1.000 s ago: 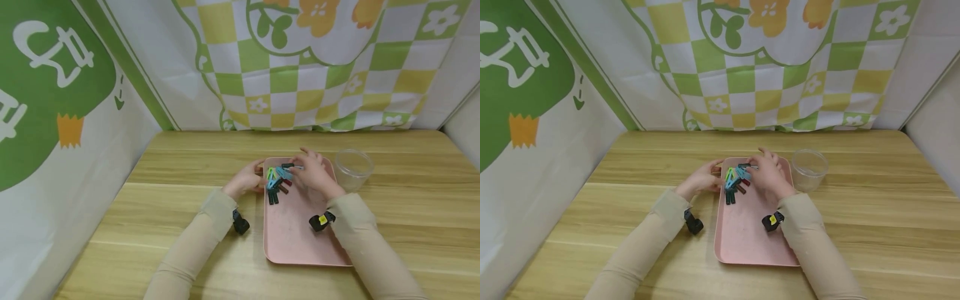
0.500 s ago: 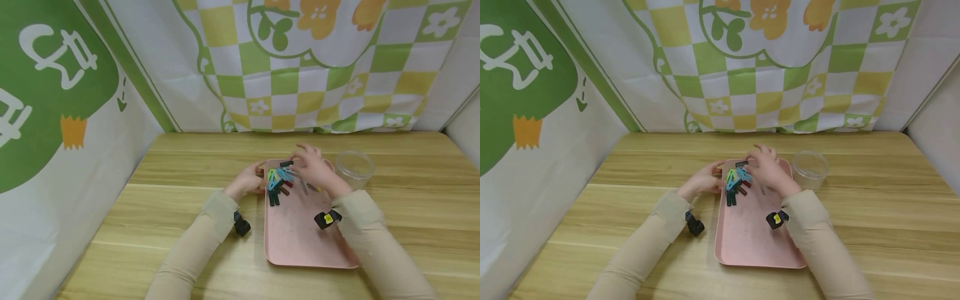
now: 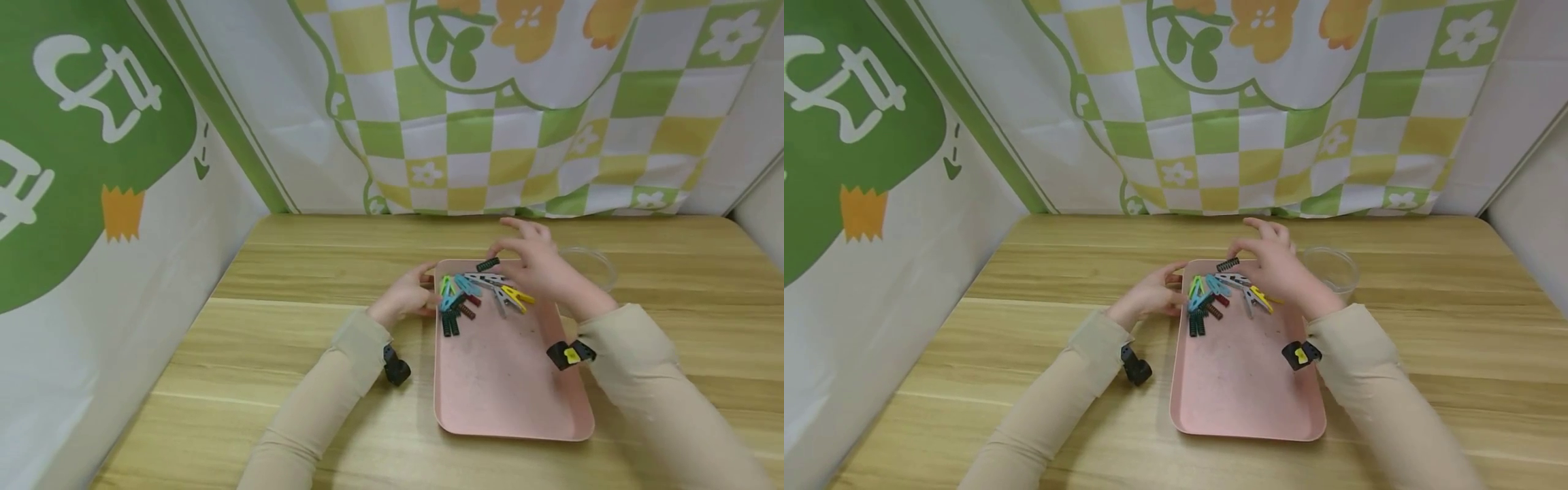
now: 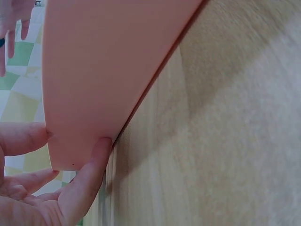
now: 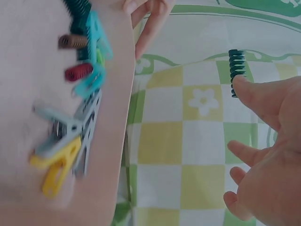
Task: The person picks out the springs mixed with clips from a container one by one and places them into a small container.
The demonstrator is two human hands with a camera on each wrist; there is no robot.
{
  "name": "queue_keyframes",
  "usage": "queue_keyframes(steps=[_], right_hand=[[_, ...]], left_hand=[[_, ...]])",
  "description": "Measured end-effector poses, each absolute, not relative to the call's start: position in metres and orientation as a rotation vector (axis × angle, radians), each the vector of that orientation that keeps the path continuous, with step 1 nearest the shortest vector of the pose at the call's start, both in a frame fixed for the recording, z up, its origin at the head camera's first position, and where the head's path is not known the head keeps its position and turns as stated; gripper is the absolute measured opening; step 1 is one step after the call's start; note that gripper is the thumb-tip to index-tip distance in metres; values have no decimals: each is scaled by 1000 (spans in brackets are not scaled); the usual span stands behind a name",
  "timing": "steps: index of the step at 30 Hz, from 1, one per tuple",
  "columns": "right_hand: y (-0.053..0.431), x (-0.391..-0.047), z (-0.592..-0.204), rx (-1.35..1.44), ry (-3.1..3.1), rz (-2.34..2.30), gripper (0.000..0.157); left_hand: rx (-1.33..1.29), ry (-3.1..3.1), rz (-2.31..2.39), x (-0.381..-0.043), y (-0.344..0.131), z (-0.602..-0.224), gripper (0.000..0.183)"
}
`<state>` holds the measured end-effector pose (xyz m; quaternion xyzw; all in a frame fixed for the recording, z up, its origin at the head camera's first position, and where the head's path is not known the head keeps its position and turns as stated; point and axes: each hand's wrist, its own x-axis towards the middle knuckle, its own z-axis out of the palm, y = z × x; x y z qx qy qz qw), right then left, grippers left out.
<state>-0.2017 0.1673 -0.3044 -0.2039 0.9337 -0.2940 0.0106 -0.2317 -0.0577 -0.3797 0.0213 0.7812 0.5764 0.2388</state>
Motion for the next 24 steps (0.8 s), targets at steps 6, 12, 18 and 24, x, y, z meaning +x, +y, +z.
queue_keyframes(steps=[6, 12, 18, 24], right_hand=[[185, -196, -301, -660, 2953, -885, 11], [208, -194, -306, -666, 3031, -822, 11], [233, -196, -312, -662, 3092, -810, 14], [252, -198, -314, -634, 3119, -775, 14]], left_hand=[[57, 2142, 1590, -231, -57, -380, 78], [41, 2128, 1606, -231, -57, -381, 78], [28, 2115, 1609, -232, -57, -381, 78], [43, 2121, 1612, -231, -57, -380, 78]])
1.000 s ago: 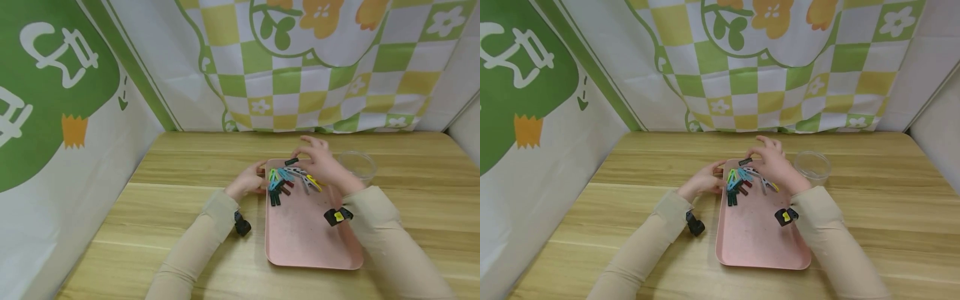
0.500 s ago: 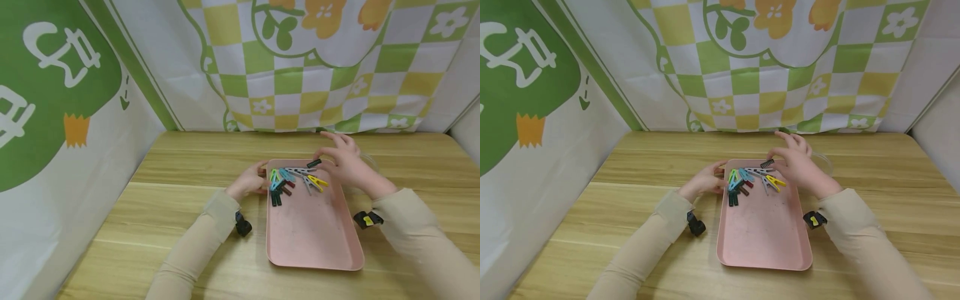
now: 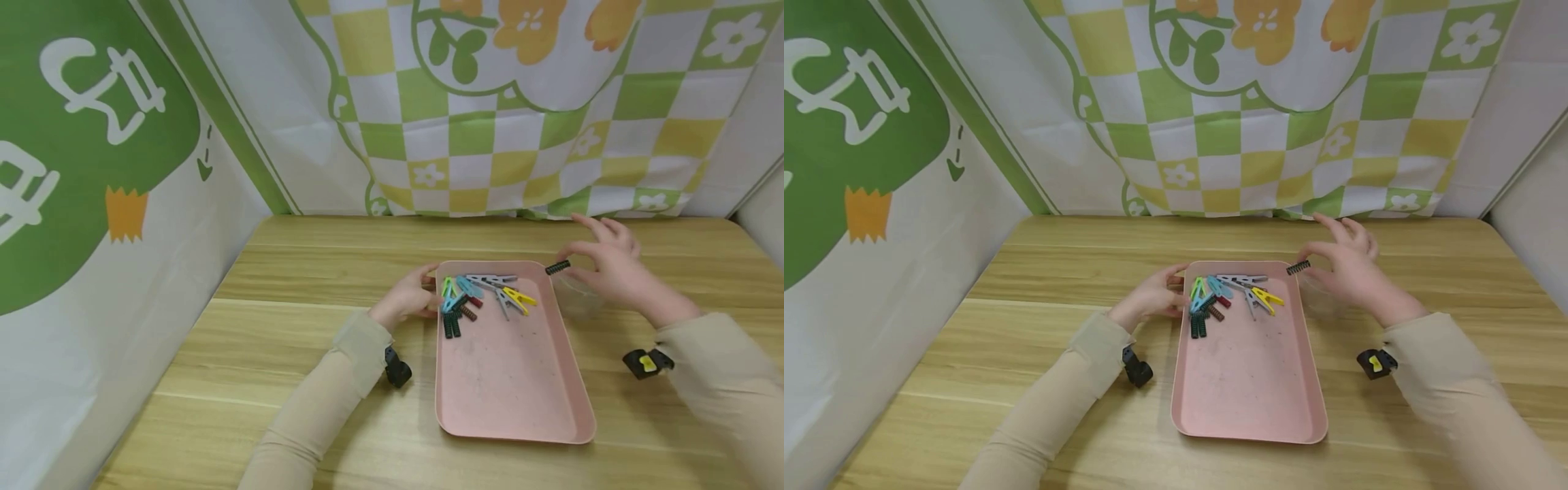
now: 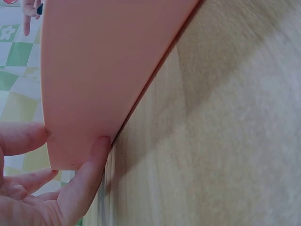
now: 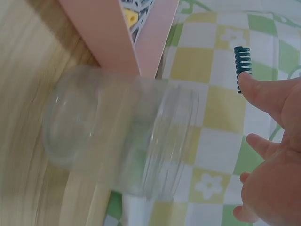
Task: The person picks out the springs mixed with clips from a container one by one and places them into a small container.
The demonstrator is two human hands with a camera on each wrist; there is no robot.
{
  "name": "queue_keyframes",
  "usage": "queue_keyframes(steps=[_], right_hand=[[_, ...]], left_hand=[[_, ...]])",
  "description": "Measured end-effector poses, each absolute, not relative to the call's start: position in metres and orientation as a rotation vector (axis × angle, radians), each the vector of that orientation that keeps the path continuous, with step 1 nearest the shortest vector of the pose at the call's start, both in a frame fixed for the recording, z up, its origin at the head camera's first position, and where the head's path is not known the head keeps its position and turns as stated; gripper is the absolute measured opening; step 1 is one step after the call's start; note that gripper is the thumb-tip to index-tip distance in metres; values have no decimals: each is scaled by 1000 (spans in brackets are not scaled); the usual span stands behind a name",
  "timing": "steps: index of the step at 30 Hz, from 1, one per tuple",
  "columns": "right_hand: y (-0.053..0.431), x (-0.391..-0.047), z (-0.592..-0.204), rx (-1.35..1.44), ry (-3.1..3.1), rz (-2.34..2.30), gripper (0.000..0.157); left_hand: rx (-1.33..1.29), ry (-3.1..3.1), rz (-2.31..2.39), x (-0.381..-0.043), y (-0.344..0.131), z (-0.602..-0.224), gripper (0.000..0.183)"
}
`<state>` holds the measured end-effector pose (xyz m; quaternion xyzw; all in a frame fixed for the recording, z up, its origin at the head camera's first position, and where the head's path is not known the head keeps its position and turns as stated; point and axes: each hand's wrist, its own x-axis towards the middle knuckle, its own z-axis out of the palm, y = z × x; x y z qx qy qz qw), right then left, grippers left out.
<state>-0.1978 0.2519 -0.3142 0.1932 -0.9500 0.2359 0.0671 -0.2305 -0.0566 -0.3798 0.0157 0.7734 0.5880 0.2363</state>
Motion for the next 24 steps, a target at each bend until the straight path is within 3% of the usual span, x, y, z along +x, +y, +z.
queue_keyframes(steps=[24], right_hand=[[301, -208, -310, 416, -2961, 683, 18]], left_hand=[[35, 2106, 1623, -230, -57, -380, 75]])
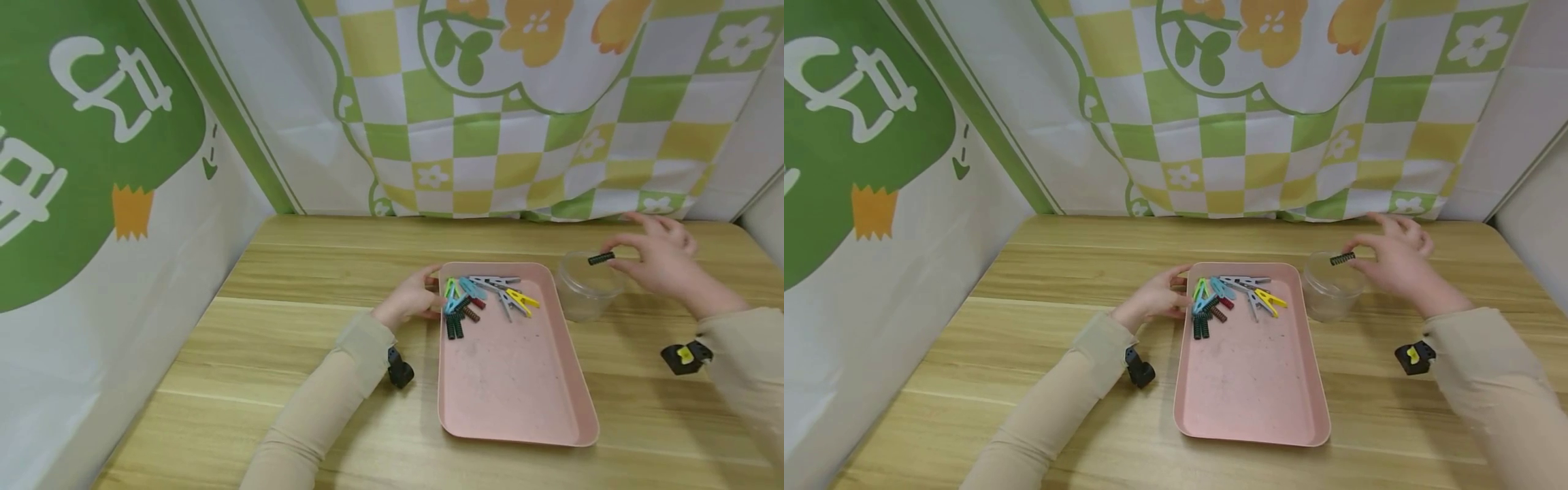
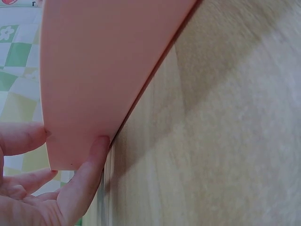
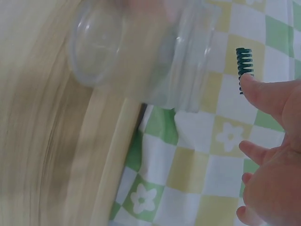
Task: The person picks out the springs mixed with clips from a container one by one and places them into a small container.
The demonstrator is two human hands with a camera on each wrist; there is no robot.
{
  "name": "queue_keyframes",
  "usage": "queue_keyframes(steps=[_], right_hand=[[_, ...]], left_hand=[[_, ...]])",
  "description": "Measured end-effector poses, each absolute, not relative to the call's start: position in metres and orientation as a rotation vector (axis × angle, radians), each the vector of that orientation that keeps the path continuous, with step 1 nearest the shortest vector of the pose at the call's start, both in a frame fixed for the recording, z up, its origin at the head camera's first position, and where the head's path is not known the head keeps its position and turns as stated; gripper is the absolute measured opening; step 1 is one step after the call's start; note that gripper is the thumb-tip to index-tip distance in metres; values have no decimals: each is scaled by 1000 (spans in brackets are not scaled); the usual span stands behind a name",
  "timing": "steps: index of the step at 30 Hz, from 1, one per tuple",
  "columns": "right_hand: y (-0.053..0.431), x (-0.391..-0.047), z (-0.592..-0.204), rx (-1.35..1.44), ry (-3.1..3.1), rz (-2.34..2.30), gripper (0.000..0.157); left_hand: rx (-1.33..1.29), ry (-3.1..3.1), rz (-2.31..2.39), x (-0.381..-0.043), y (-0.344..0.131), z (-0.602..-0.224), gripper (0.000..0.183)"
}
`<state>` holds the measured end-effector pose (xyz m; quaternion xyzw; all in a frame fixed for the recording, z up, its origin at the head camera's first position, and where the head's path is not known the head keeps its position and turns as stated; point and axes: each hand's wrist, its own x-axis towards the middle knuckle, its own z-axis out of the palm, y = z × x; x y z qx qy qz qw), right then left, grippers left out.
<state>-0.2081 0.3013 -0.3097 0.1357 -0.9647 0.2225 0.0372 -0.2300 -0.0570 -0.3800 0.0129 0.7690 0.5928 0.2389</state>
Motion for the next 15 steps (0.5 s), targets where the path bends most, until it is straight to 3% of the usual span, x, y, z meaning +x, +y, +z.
queue_keyframes(steps=[15], right_hand=[[302, -211, -319, 397, -3012, 618, 16]], left_hand=[[41, 2097, 1624, -230, -56, -381, 76]])
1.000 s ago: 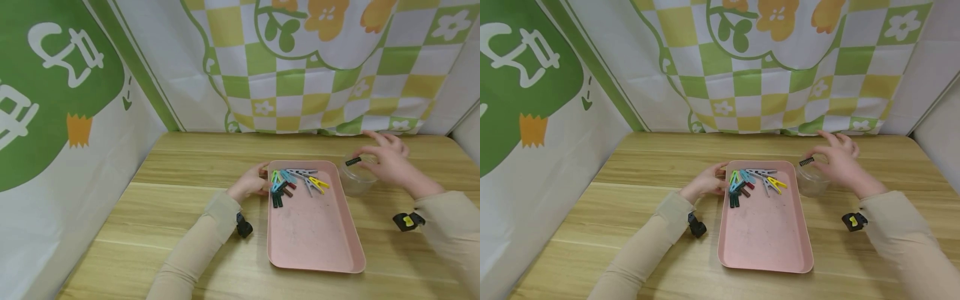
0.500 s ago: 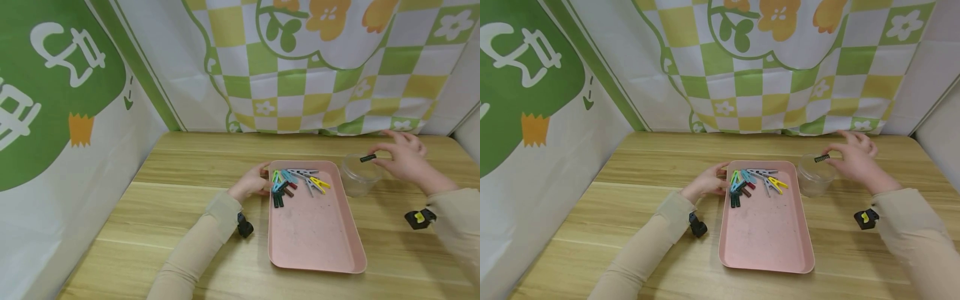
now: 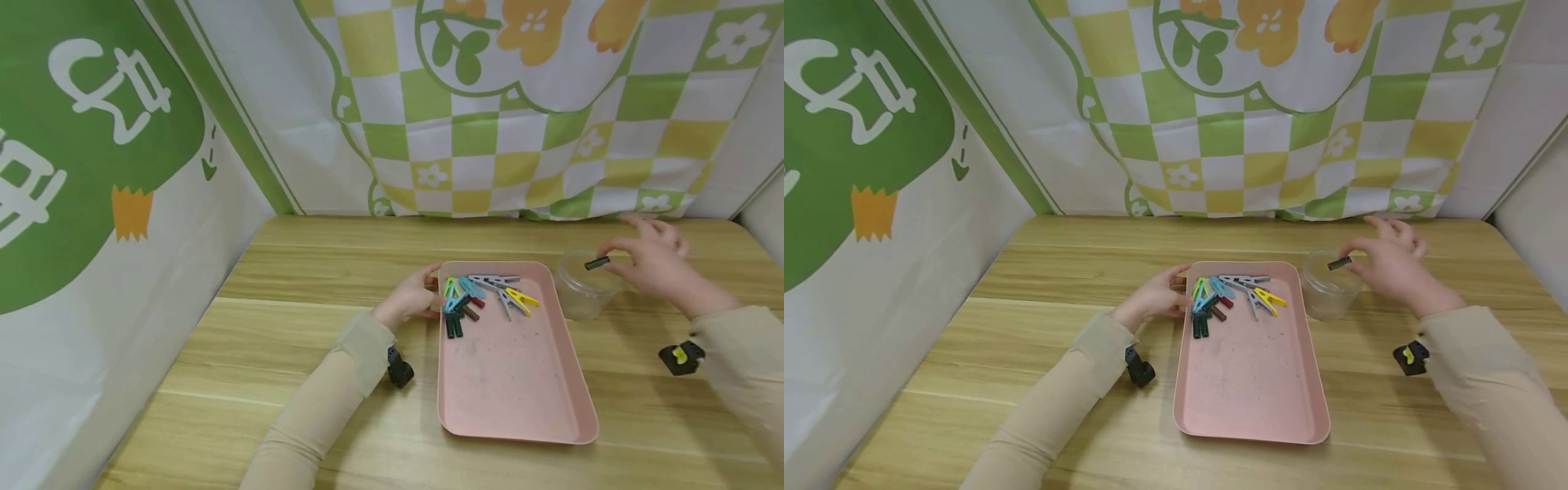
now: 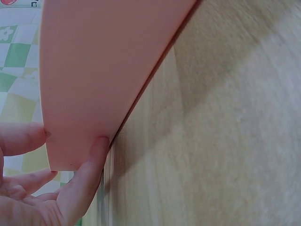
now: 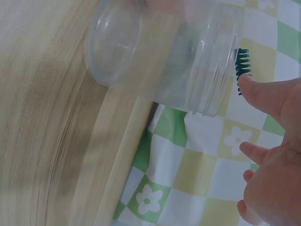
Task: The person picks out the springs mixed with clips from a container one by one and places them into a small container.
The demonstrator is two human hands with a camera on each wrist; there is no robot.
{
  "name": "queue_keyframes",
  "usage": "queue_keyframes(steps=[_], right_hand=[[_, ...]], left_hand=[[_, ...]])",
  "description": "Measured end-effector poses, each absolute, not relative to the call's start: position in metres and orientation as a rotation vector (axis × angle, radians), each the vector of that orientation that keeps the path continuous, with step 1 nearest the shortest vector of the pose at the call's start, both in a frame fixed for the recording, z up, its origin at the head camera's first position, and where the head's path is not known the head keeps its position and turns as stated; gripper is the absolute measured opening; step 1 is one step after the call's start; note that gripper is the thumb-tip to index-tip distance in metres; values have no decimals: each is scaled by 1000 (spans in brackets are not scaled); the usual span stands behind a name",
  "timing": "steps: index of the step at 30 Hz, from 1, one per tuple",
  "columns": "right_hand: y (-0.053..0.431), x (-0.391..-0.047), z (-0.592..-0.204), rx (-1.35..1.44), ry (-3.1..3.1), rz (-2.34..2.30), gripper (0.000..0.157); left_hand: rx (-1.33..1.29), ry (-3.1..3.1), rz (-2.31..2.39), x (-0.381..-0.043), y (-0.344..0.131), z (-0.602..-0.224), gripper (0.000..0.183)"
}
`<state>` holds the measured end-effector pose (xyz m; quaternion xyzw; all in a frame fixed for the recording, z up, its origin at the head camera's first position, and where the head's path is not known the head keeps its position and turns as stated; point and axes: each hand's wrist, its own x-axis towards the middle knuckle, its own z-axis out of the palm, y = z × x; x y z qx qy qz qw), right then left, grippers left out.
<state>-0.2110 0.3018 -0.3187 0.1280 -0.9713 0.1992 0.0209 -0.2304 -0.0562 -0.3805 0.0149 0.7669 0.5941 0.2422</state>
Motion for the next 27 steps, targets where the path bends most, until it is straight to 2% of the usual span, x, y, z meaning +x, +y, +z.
queue_keyframes(steps=[5, 13, 27], right_hand=[[299, -211, -318, 408, -3024, 614, 18], [295, -211, -318, 396, -3045, 626, 29], [298, -209, -320, 431, -3028, 638, 33]], left_hand=[[51, 2098, 1626, -229, -57, -380, 77], [57, 2115, 1620, -230, -57, -381, 76], [52, 2120, 1613, -230, -57, -380, 76]])
